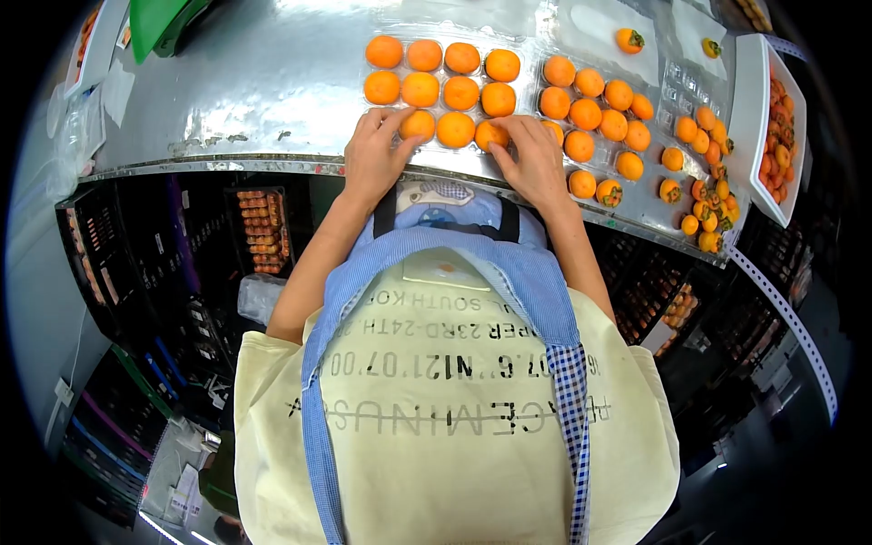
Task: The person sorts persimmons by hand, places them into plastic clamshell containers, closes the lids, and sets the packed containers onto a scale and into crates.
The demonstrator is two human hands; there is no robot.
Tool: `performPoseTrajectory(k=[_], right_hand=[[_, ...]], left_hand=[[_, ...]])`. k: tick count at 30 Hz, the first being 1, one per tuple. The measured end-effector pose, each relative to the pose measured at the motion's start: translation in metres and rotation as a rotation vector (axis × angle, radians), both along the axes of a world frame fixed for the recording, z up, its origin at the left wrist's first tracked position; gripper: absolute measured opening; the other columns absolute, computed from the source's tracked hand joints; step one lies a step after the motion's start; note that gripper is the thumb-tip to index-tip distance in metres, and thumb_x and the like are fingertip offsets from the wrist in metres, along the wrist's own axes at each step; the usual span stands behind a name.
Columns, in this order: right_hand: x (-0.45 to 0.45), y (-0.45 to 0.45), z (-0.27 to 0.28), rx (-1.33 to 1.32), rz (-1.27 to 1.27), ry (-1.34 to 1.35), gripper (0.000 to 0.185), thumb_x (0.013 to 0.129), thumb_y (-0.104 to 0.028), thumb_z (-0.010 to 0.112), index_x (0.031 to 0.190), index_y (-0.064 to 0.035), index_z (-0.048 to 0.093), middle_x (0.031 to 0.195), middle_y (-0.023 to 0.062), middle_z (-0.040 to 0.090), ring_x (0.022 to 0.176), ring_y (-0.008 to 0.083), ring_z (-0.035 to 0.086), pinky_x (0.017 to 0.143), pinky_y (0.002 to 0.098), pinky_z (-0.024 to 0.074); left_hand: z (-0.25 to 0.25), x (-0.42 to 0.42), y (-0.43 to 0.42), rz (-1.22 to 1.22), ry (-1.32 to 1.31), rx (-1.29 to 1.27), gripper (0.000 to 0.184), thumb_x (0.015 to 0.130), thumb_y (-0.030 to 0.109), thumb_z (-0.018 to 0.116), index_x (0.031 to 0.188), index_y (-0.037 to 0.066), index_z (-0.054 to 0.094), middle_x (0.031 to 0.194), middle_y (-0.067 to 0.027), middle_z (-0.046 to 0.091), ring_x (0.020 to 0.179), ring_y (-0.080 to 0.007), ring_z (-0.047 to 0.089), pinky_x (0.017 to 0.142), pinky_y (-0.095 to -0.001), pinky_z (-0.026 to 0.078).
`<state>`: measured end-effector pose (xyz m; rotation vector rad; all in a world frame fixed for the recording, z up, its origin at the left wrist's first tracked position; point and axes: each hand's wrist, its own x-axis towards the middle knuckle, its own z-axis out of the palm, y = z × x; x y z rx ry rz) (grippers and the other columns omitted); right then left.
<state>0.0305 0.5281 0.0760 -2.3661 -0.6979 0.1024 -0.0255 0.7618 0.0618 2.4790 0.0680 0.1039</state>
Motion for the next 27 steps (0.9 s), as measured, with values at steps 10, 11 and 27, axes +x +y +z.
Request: performPoseTrajectory(k=[10,11,27], right_hand=[[-0.001,0.031,-0.005,0.130,0.061,-0.064,0.017,0.075,-0.011,0.065,0.092,-0.0073,0.063,0.087,0.0079,0.060,0.084,0.0263,0.057,0.074,0.0378,0.0397],[-0.001,0.035,-0.006,0.144,0.078,-0.073,0.016,0.076,-0.010,0.065,0.091,-0.0074,0.062,0.086,0.0078,0.060,0.084,0.0261,0.056,0.074,0.0377,0.0396],[0.003,0.041,-0.003,0.194,0.066,-0.043,0.016,0.076,-0.007,0.065,0.092,-0.0058,0.065,0.083,0.0078,0.063,0.080,0.0258,0.058,0.074,0.0354,0.0426]], left_hand=[[0.005,0.000,0.002,-0.009,0.048,0.034,0.039,0.072,0.016,0.073,0.107,0.008,0.060,0.096,-0.0082,0.056,0.089,-0.0258,0.056,0.074,-0.0354,0.048],[0.004,0.000,0.001,-0.051,-0.009,0.041,0.037,0.072,0.015,0.073,0.106,0.007,0.059,0.098,-0.0084,0.056,0.089,-0.0260,0.056,0.074,-0.0355,0.049],[0.003,0.008,-0.002,-0.227,-0.121,0.121,0.043,0.074,0.007,0.067,0.115,0.006,0.055,0.105,-0.0084,0.061,0.087,-0.0249,0.057,0.075,-0.0335,0.048]])
